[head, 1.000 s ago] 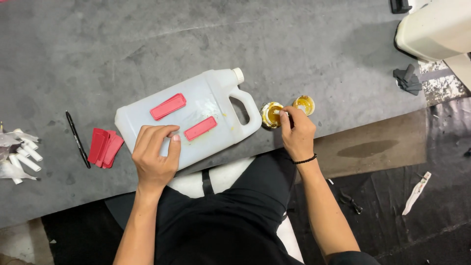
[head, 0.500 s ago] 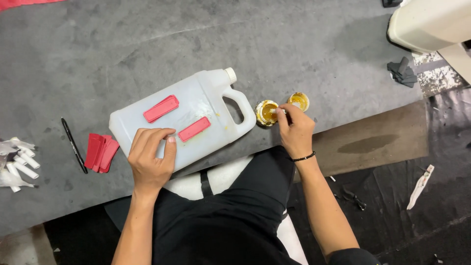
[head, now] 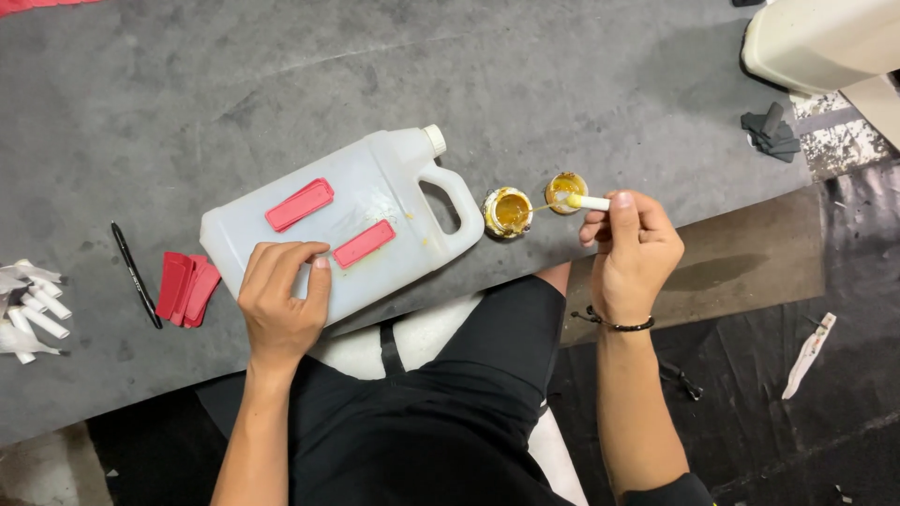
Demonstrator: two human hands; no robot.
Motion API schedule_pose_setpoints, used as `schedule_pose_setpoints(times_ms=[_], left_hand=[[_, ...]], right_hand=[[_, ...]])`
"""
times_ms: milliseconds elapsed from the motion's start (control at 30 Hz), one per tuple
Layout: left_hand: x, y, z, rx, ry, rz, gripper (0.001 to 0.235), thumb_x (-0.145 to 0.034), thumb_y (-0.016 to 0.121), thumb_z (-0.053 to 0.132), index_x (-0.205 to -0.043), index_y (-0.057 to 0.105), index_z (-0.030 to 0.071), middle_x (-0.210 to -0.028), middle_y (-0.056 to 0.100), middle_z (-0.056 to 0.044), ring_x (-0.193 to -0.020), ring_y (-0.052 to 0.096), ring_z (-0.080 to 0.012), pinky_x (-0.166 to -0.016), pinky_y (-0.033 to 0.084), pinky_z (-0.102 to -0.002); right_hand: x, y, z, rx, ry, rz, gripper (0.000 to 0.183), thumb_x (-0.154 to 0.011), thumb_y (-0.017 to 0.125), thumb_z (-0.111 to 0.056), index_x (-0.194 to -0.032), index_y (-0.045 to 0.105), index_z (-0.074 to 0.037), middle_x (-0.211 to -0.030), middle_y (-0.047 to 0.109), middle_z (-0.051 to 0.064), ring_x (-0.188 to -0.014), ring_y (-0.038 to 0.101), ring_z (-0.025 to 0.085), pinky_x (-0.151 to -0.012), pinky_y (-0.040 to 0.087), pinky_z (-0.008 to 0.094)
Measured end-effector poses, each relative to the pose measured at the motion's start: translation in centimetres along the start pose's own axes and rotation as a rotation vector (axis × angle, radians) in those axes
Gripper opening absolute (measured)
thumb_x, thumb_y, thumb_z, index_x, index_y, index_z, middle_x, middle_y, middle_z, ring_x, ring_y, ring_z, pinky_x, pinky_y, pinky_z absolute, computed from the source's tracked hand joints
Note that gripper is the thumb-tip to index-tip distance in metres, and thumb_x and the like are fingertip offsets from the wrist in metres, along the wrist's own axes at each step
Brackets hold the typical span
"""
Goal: Marking red leather strips with a pen and applying a finishing substance to them using a manual applicator.
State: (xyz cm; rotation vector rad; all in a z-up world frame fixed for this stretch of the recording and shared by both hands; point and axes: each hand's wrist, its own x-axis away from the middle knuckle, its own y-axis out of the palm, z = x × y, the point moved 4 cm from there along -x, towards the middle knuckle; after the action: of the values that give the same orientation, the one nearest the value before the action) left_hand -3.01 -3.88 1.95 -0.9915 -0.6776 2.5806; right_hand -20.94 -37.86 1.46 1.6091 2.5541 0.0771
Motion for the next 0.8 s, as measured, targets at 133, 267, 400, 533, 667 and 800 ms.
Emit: schedule_pose_setpoints(times_ms=[133,267,400,533,667,800], left_hand=[[-0.1,0.1,0.0,0.003,0.003,-0.004,0.011,-0.096,0.068,0.001,-0.100,0.077,0.004,-0.081,0.066,-0.007,-0.074,0.062,-0.0261,-0.069,0.054,-0.036],[0.0,0.2,-0.1,0.000,0.004,-0.014,0.010,-0.097,0.068,0.002,-0.100,0.077,0.005,-0.080,0.065,-0.008,-0.073,0.062,-0.0270,-0.070,0.053,-0.037],[0.0,0.1,-0.1,-0.001,0.020,-0.017,0.009,-0.098,0.068,0.003,-0.100,0.076,0.005,-0.080,0.065,-0.007,-0.073,0.062,-0.0269,-0.071,0.053,-0.037],[0.0,0.0,0.1,-0.001,0.002,-0.010,0.010,-0.096,0.068,0.001,-0.100,0.077,0.005,-0.081,0.065,-0.007,-0.074,0.062,-0.0262,-0.073,0.053,-0.036],[-0.1,0.0,0.6,-0.053,0.011,-0.063,0.010,-0.098,0.061,-0.002,-0.101,0.071,-0.004,-0.095,0.069,-0.014,-0.086,0.062,-0.0312,-0.082,0.051,-0.039],[-0.2,0.0,0.7,-0.030,0.008,-0.056,0.009,-0.096,0.062,-0.002,-0.098,0.071,-0.002,-0.094,0.070,-0.012,-0.085,0.062,-0.0299,-0.083,0.051,-0.039]], right_hand=[[1.5,0.6,0.6,0.338,-0.224,-0.074,0.010,-0.106,0.066,-0.003,-0.105,0.069,0.007,-0.079,0.070,0.022,-0.060,0.067,0.022,-0.054,0.057,0.032],[2.0,0.1,3.1,0.493,0.257,-0.277,0.010,-0.096,0.074,-0.013,-0.094,0.075,-0.003,-0.060,0.067,0.012,-0.048,0.063,0.015,-0.045,0.053,0.027],[0.9,0.3,-1.5,-0.123,0.341,-0.152,0.012,-0.103,0.062,-0.009,-0.107,0.067,0.002,-0.075,0.070,0.014,-0.058,0.070,0.014,-0.053,0.059,0.023],[0.3,0.6,-6.8,-0.346,0.176,-0.143,0.017,-0.105,0.062,-0.012,-0.113,0.067,0.002,-0.082,0.071,0.018,-0.065,0.073,0.019,-0.063,0.064,0.028],[1.4,2.7,-10.0,-0.246,0.022,-0.067,0.019,-0.103,0.070,-0.025,-0.110,0.065,-0.009,-0.077,0.060,0.007,-0.068,0.060,0.013,-0.061,0.049,0.023],[2.0,4.5,-7.8,-0.124,-0.023,0.003,0.008,-0.107,0.062,-0.014,-0.106,0.064,-0.007,-0.077,0.058,0.003,-0.070,0.062,0.010,-0.057,0.049,0.022]])
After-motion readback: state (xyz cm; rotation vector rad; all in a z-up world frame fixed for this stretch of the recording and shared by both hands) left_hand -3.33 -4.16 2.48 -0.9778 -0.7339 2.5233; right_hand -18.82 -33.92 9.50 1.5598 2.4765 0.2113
